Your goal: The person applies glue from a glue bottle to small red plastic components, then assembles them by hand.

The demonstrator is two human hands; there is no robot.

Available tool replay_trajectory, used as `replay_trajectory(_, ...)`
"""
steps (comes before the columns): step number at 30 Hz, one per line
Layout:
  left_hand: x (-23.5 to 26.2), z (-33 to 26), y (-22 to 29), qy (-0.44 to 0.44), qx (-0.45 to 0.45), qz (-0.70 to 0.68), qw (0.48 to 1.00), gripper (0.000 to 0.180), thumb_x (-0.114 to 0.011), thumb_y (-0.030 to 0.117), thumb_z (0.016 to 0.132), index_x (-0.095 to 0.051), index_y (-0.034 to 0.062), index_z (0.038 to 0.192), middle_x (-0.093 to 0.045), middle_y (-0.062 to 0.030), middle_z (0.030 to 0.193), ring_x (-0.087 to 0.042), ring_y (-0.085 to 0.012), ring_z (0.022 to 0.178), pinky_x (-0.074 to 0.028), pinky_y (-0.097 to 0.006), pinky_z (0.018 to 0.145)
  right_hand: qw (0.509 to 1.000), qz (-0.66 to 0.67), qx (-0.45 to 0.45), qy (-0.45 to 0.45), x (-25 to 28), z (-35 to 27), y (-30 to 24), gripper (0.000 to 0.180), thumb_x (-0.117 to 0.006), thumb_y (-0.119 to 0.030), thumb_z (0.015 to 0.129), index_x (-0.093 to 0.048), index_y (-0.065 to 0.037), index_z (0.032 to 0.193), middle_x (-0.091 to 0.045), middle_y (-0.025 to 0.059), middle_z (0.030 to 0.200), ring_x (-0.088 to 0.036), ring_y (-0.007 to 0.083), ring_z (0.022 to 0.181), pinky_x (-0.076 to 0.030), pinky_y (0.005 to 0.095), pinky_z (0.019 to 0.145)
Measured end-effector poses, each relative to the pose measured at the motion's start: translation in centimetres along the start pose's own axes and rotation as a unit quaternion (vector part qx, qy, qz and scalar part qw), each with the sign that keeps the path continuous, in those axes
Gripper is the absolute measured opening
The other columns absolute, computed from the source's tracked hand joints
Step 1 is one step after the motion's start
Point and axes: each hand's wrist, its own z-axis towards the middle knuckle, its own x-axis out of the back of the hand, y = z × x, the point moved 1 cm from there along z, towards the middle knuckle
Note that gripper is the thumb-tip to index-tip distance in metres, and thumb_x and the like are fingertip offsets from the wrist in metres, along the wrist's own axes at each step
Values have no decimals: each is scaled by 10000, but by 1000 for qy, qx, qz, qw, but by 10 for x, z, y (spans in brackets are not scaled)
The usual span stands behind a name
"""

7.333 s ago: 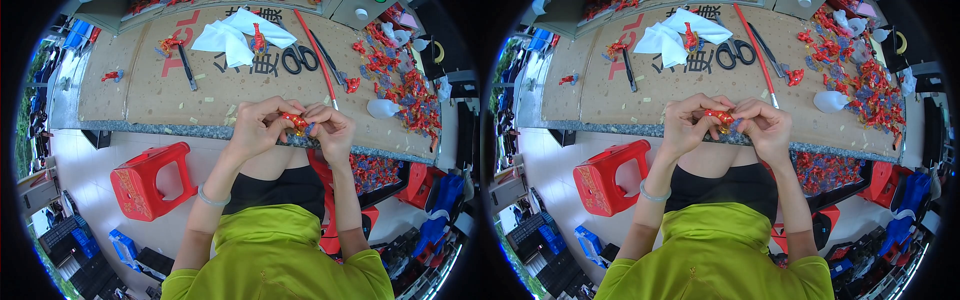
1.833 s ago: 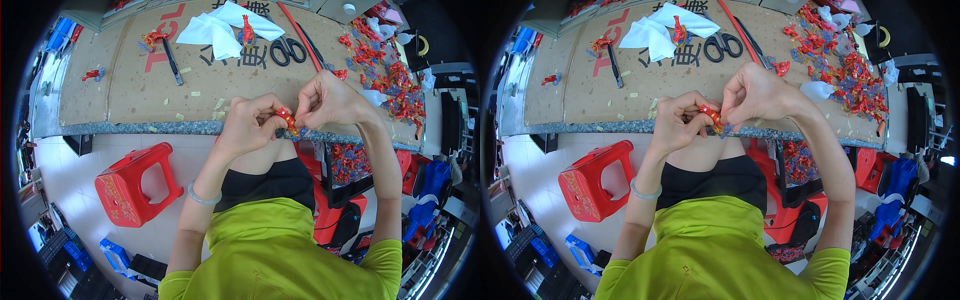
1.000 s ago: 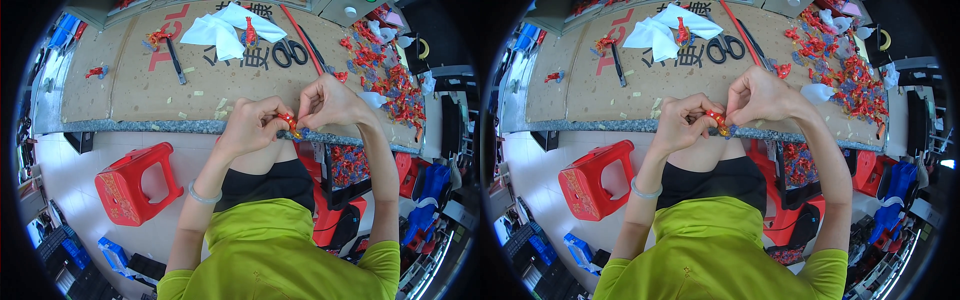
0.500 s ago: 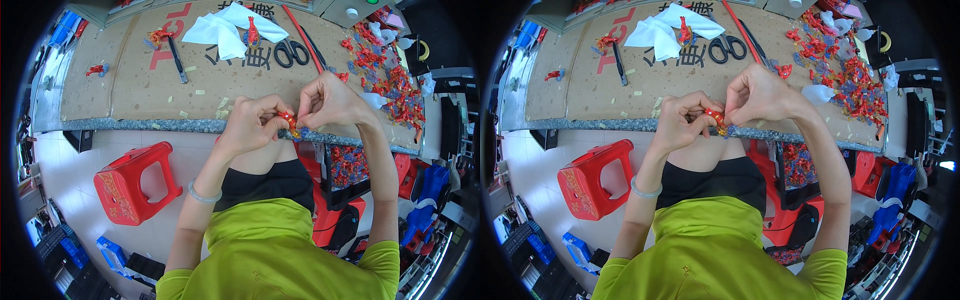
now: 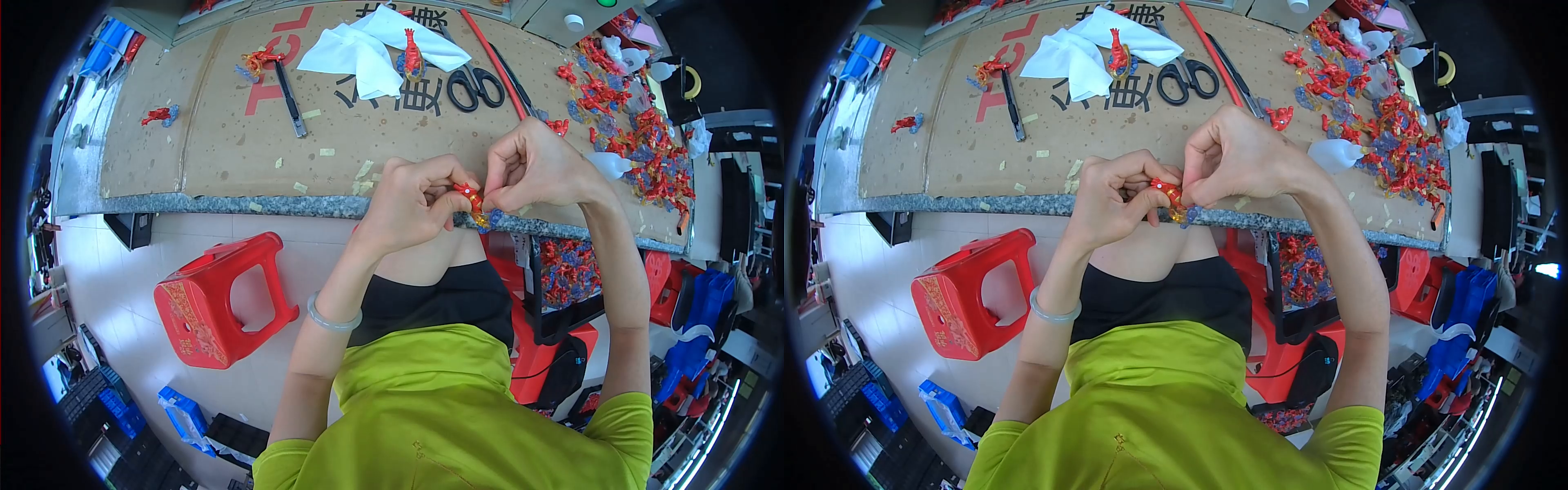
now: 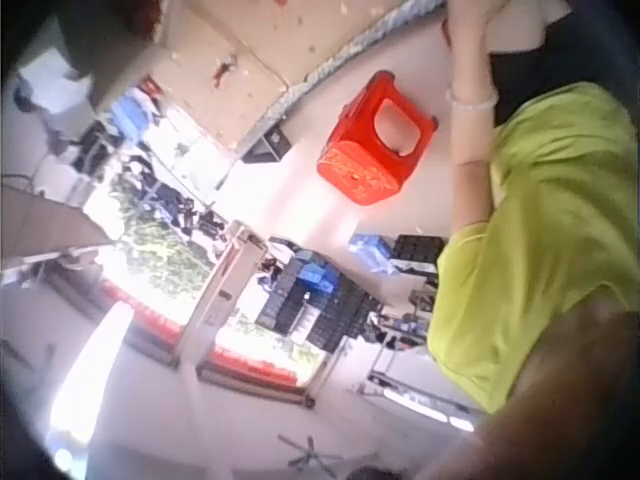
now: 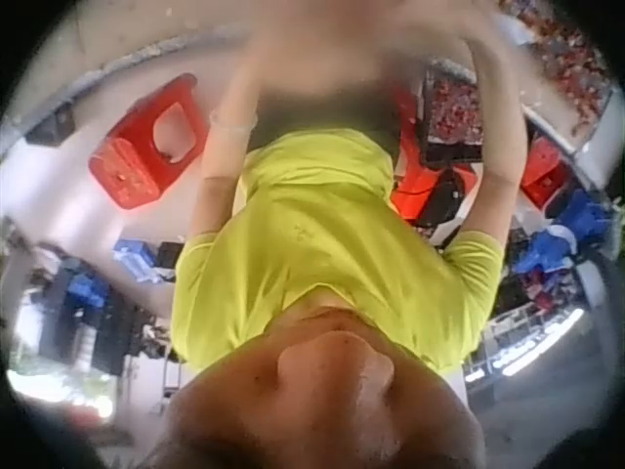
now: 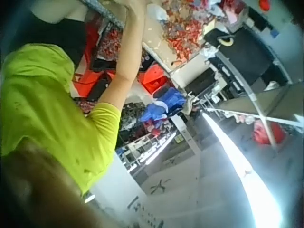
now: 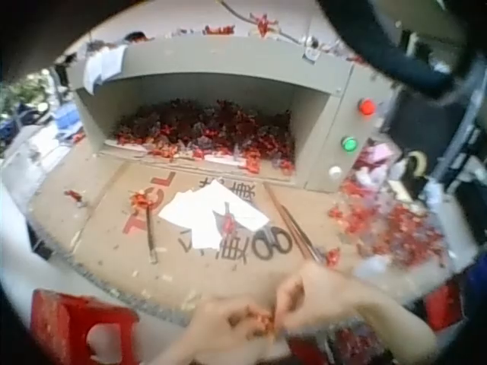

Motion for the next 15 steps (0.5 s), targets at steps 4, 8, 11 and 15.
replay_trajectory(4, -1, 0, -2, 18, -11, -12, 1000, 86, -609, -106, 766, -610, -41, 822, -671, -88, 688, -603, -76, 525, -466, -221, 444, 1000, -3, 3, 3, 0, 0, 0, 82, -713, -13, 639, -664, 31, 689, -662, 66, 665, -617, 83, 608, -491, 217, 559)
replay_trajectory(8, -1, 0, -2, 20, -12, -14, 1000, 84, -609, -103, 767, -608, -40, 824, -667, -86, 673, -600, -78, 516, -462, -222, 441, 1000, -1, 0, 2, 0, 0, 0, 86, -714, -19, 637, -666, 28, 690, -662, 62, 665, -615, 80, 609, -488, 215, 562)
replay_trajectory(11, -1, 0, -2, 17, -10, -10, 1000, 82, -609, -99, 769, -606, -39, 824, -666, -86, 670, -599, -78, 512, -459, -223, 439, 1000, -6, 0, 3, 0, 0, 1, 85, -710, -23, 635, -668, 26, 691, -661, 58, 664, -613, 77, 609, -487, 214, 566)
replay_trajectory(15, -1, -1, -2, 17, -8, -9, 1000, 81, -610, -98, 770, -604, -38, 824, -666, -85, 670, -598, -78, 511, -456, -224, 439, 1000, 1, 4, 1, -1, 0, 0, 84, -705, -26, 634, -669, 25, 691, -661, 55, 662, -612, 76, 610, -485, 214, 569)
